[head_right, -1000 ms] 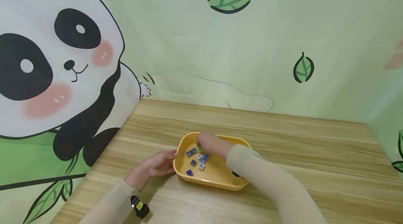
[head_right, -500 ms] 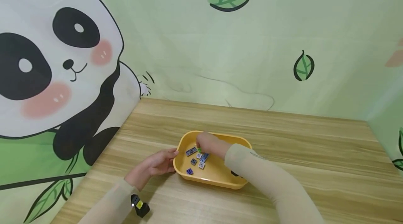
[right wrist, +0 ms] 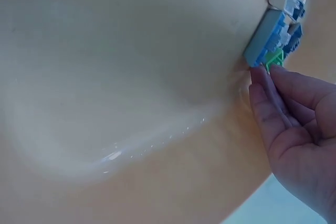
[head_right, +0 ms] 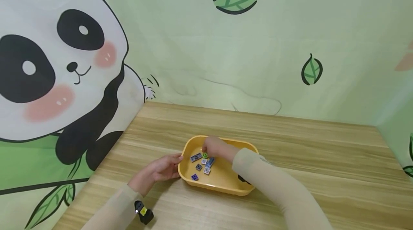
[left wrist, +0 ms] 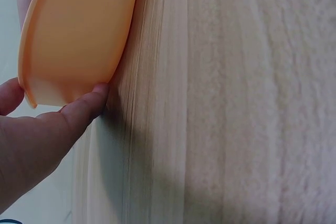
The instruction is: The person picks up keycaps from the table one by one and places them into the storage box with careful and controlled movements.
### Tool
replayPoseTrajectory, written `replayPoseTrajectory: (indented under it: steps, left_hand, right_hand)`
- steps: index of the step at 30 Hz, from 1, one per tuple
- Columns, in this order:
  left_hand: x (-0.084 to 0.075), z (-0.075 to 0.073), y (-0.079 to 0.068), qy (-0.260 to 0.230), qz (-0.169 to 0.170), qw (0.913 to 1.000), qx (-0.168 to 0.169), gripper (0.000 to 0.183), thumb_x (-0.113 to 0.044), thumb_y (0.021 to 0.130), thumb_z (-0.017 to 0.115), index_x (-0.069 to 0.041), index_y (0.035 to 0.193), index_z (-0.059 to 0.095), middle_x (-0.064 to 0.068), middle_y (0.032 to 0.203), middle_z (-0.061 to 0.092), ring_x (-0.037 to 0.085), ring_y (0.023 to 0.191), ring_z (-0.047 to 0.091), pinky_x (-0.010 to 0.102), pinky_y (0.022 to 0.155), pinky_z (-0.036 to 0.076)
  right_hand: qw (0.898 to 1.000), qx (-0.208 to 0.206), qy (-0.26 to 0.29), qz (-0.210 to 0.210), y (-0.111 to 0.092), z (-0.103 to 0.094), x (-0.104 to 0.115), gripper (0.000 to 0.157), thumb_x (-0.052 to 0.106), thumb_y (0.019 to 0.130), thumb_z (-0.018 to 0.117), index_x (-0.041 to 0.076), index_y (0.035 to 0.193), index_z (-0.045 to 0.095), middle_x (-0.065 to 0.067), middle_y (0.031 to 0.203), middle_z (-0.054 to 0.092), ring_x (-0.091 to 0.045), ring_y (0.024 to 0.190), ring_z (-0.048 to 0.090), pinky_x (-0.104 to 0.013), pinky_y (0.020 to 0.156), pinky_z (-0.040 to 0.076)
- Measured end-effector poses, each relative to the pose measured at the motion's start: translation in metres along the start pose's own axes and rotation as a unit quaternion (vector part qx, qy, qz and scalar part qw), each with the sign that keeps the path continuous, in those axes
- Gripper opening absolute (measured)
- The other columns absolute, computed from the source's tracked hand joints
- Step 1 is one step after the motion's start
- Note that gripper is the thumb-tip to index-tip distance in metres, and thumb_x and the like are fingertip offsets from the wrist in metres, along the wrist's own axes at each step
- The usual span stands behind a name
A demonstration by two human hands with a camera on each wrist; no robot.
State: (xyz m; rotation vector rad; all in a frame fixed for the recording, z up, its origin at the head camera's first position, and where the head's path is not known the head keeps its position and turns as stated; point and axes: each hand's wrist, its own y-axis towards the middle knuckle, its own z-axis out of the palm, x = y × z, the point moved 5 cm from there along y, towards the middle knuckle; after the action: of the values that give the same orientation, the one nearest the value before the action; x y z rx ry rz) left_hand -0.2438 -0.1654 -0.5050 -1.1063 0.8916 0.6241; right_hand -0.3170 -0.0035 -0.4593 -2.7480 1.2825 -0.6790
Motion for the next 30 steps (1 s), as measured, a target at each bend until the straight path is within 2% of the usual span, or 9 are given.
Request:
replayPoseTrajectory:
  steps: [5, 9, 14, 23, 30]
  left_hand:
    - [0.001, 0.000, -0.001, -0.002, 0.002, 1.0000, -0.004, 0.059, -0.019, 0.110, 0.039, 0.006, 0.160, 0.020, 0.029, 0.160, 0.037, 0.020, 0.122, 0.057, 0.053, 0.121, 0.038]
    - [0.001, 0.001, 0.000, -0.003, 0.004, 1.0000, -0.003, 0.059, -0.018, 0.110, 0.040, 0.006, 0.159, 0.021, 0.029, 0.159, 0.038, 0.019, 0.121, 0.058, 0.053, 0.121, 0.038]
    - [0.000, 0.001, -0.001, 0.000, 0.003, 1.0000, -0.004, 0.058, -0.019, 0.110, 0.039, 0.006, 0.159, 0.021, 0.028, 0.159, 0.038, 0.018, 0.120, 0.058, 0.051, 0.120, 0.040]
    - [0.002, 0.000, 0.001, 0.006, 0.009, 0.9998, 0.018, 0.059, -0.019, 0.110, 0.037, 0.005, 0.160, 0.018, 0.027, 0.159, 0.037, 0.012, 0.114, 0.058, 0.043, 0.114, 0.044]
    - [0.001, 0.000, 0.003, 0.004, 0.010, 0.9997, 0.021, 0.060, -0.018, 0.110, 0.036, 0.006, 0.161, 0.016, 0.028, 0.161, 0.035, 0.013, 0.116, 0.058, 0.050, 0.121, 0.038]
  right_hand:
    - [0.999, 0.018, 0.041, 0.021, -0.001, 0.000, -0.004, 0.041, -0.014, 0.078, 0.064, 0.000, 0.115, 0.075, -0.016, 0.114, 0.078, -0.029, 0.114, 0.072, -0.035, 0.100, 0.058]
    - [0.998, 0.038, 0.049, 0.020, -0.001, 0.000, -0.005, 0.041, -0.012, 0.079, 0.065, -0.002, 0.118, 0.073, -0.016, 0.116, 0.077, -0.029, 0.115, 0.071, -0.033, 0.099, 0.058]
    - [0.996, 0.066, 0.060, 0.017, -0.001, -0.005, -0.007, 0.037, -0.006, 0.086, 0.066, -0.004, 0.123, 0.070, -0.019, 0.121, 0.075, -0.031, 0.118, 0.070, -0.034, 0.101, 0.057]
    - [0.992, 0.078, 0.103, -0.005, -0.016, -0.029, -0.005, 0.033, 0.003, 0.092, 0.067, -0.008, 0.124, 0.068, -0.022, 0.118, 0.074, -0.027, 0.104, 0.073, -0.030, 0.089, 0.061]
    - [0.993, 0.065, 0.100, -0.019, -0.032, -0.053, -0.002, 0.035, 0.009, 0.094, 0.066, -0.007, 0.124, 0.068, -0.019, 0.117, 0.076, -0.026, 0.103, 0.074, -0.031, 0.091, 0.060]
